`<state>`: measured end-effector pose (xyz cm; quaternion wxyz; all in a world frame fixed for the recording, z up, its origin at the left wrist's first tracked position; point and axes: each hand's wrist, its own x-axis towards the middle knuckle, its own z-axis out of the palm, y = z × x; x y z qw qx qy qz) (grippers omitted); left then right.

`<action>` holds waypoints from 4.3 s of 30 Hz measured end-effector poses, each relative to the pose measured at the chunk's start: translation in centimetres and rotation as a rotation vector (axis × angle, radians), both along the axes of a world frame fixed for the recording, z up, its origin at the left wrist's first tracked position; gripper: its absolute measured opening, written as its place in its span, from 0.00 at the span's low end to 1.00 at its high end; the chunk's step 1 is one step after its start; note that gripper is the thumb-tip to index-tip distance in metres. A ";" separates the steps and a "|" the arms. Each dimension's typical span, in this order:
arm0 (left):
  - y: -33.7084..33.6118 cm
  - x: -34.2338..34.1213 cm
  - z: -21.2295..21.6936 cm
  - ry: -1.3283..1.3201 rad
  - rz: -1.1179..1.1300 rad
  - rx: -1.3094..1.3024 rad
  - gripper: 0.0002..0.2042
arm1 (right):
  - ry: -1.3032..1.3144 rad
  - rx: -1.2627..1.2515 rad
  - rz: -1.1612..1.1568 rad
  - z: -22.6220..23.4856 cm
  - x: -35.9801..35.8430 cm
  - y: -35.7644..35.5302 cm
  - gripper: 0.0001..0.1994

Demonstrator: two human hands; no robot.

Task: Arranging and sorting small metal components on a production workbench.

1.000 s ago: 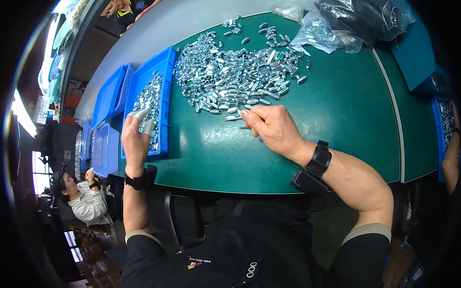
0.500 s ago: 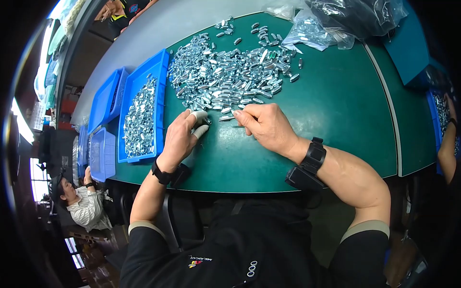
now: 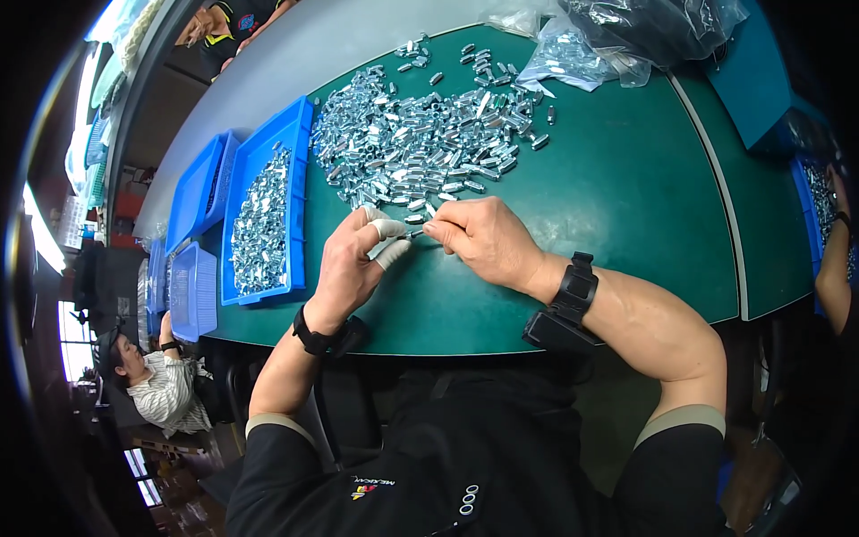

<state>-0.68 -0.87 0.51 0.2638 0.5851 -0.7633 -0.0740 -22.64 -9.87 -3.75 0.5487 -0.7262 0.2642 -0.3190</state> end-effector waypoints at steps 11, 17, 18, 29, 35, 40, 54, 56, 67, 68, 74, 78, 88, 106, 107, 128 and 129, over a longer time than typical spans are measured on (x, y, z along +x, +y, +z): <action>0.3 -1.1 -1.0 -0.040 -0.029 -0.037 0.08 | 0.064 -0.261 -0.040 -0.9 -0.2 -0.1 0.17; 0.3 -1.7 -1.0 -0.010 -0.078 -0.084 0.09 | 0.117 -0.284 -0.043 -0.6 -0.1 0.2 0.22; 0.5 -1.7 -0.8 -0.012 -0.077 -0.086 0.09 | 0.124 -0.303 -0.034 -0.6 -0.1 0.2 0.23; 3.4 9.7 3.9 -0.327 0.344 -0.152 0.10 | -0.106 0.043 -0.227 0.6 -0.6 -1.2 0.23; 1.9 6.2 1.8 -0.250 0.147 -0.167 0.16 | -0.122 0.082 -0.246 0.1 -0.3 -1.6 0.23; -0.8 -0.6 0.5 -0.245 -0.007 0.063 0.16 | -0.130 0.103 -0.250 0.2 -0.6 -1.3 0.23; 0.0 0.8 -0.7 -0.174 0.070 0.064 0.12 | -0.042 0.062 -0.107 0.0 -0.6 -1.3 0.21; 0.1 1.0 -0.9 -0.139 0.076 0.078 0.11 | -0.020 -0.015 -0.105 -0.6 -0.4 -1.2 0.20; 0.5 0.2 -0.8 0.152 0.108 0.113 0.09 | 0.075 -0.186 -0.046 -0.7 -0.4 -0.9 0.16; 0.5 0.2 -0.7 0.155 0.102 0.104 0.09 | 0.051 -0.137 -0.044 -0.7 -0.3 -0.9 0.16; 0.2 0.2 -0.8 0.203 0.037 0.079 0.10 | -0.002 0.035 -0.030 -0.2 -0.4 -0.9 0.14; 0.2 -0.6 -0.3 0.138 0.024 0.114 0.10 | -0.078 -0.143 -0.028 -0.7 0.0 -0.3 0.15; 1.0 -0.8 -0.7 0.142 -0.002 0.105 0.10 | 0.055 -0.139 0.049 -0.7 -0.2 0.1 0.22; 2.4 12.7 2.9 -0.240 0.414 -0.231 0.13 | -0.066 0.030 -0.071 0.1 -0.4 -0.8 0.24; 2.2 13.0 3.0 -0.310 0.416 -0.260 0.14 | -0.066 0.027 -0.070 0.2 -0.5 -0.7 0.24; 0.6 7.2 -1.4 0.011 0.200 0.090 0.12 | 0.094 0.065 -0.037 0.3 -0.5 -0.7 0.16; 0.4 6.7 -1.4 0.031 0.200 0.103 0.12 | 0.080 0.042 -0.044 0.4 -0.3 -0.7 0.16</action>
